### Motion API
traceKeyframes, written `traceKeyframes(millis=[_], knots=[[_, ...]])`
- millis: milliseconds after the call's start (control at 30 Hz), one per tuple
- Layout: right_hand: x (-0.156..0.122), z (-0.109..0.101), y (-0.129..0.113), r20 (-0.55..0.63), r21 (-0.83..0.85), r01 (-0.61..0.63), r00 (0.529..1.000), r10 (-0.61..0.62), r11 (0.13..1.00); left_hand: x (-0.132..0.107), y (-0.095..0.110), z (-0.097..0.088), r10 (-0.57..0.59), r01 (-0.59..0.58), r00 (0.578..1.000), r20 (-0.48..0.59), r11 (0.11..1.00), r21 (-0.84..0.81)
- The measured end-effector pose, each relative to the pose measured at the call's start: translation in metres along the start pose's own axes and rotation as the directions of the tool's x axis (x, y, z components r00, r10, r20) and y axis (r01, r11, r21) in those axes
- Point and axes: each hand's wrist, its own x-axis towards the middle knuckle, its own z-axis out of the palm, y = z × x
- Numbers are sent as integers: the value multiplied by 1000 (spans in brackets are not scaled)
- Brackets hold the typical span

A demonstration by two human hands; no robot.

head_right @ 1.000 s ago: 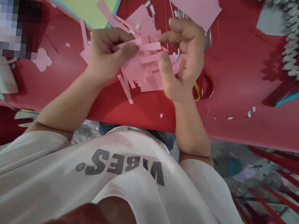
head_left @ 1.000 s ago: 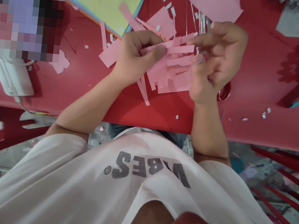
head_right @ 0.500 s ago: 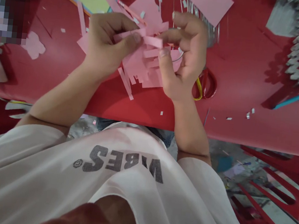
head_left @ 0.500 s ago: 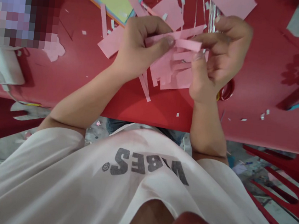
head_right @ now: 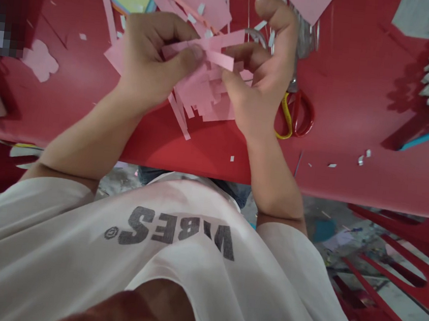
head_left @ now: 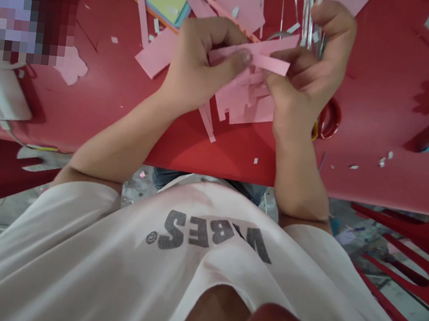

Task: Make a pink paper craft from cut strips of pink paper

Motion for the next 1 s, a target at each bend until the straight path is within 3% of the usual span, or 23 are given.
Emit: traceKeyframes(millis=[100, 300, 500, 633, 833, 1000], knots=[[0, 3, 2, -146, 80, 94, 986, -81, 992, -1, 1, 0, -2, 1, 1000, 24, 1000, 23], [0, 7, 3, -161, 91, 49, 986, -33, 995, -2, 3, 0, 1, -3, 999, 38, 999, 48], [-3, 11, 2, -219, 28, 161, 964, -151, 987, -6, 0, 1, 7, -10, 999, 39, 997, 75], [-4, 13, -2, -184, -27, 145, 972, -147, 989, -8, -2, 3, -34, 33, 999, 11, 996, 78], [-6, 11, -6, -186, 3, 218, 959, -214, 976, -8, 3, 6, -78, 79, 997, 27, 996, -33], [0, 11, 5, -202, -18, 226, 953, -225, 974, -6, 7, 5, -91, 94, 995, 47, 994, -60]])
